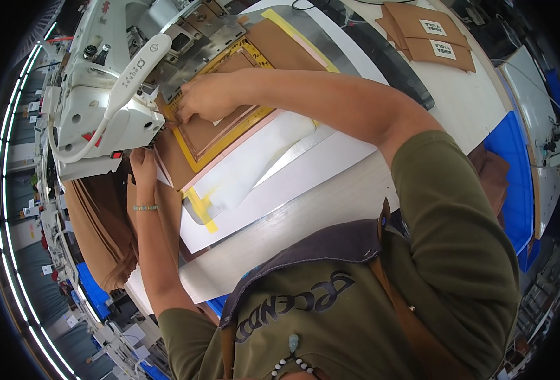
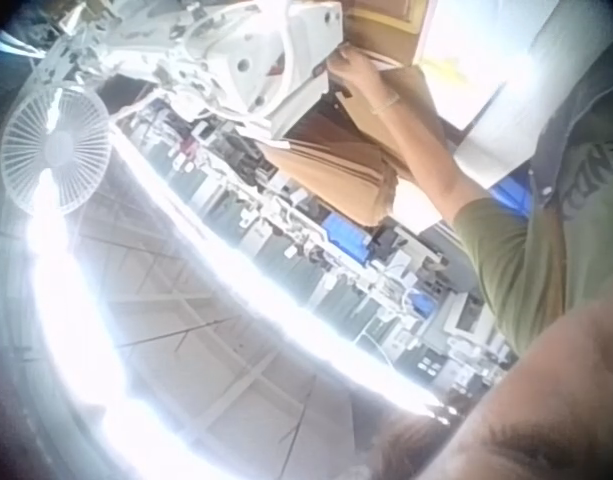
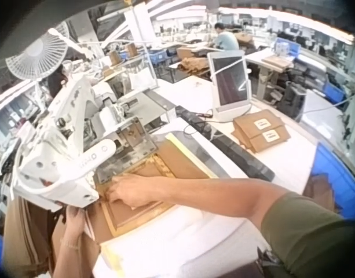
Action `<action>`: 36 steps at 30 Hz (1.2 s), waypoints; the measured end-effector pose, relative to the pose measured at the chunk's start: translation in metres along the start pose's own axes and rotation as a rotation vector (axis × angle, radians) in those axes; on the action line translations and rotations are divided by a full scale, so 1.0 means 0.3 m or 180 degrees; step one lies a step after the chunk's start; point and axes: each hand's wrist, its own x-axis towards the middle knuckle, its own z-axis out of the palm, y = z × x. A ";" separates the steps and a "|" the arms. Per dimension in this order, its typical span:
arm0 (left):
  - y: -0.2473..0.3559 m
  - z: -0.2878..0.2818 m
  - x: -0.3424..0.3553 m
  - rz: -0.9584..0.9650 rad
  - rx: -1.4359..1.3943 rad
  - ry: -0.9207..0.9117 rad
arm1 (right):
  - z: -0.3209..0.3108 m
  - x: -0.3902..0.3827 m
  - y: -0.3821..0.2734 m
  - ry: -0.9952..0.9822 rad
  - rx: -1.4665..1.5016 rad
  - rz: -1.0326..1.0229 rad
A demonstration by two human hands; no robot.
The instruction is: Operating a sewing machine to attach labels to leather panels.
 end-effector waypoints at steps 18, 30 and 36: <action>0.407 0.085 -0.229 0.1070 0.0912 -0.0576 | -0.163 -0.405 -0.017 -0.0240 -0.0849 0.1157; 0.474 0.280 -0.145 0.1500 0.1718 -0.1282 | -0.047 -0.507 0.025 0.1051 -0.1045 0.0608; 0.474 0.280 -0.150 0.1569 0.1796 -0.1142 | -0.062 -0.487 -0.006 0.1371 -0.1356 0.0453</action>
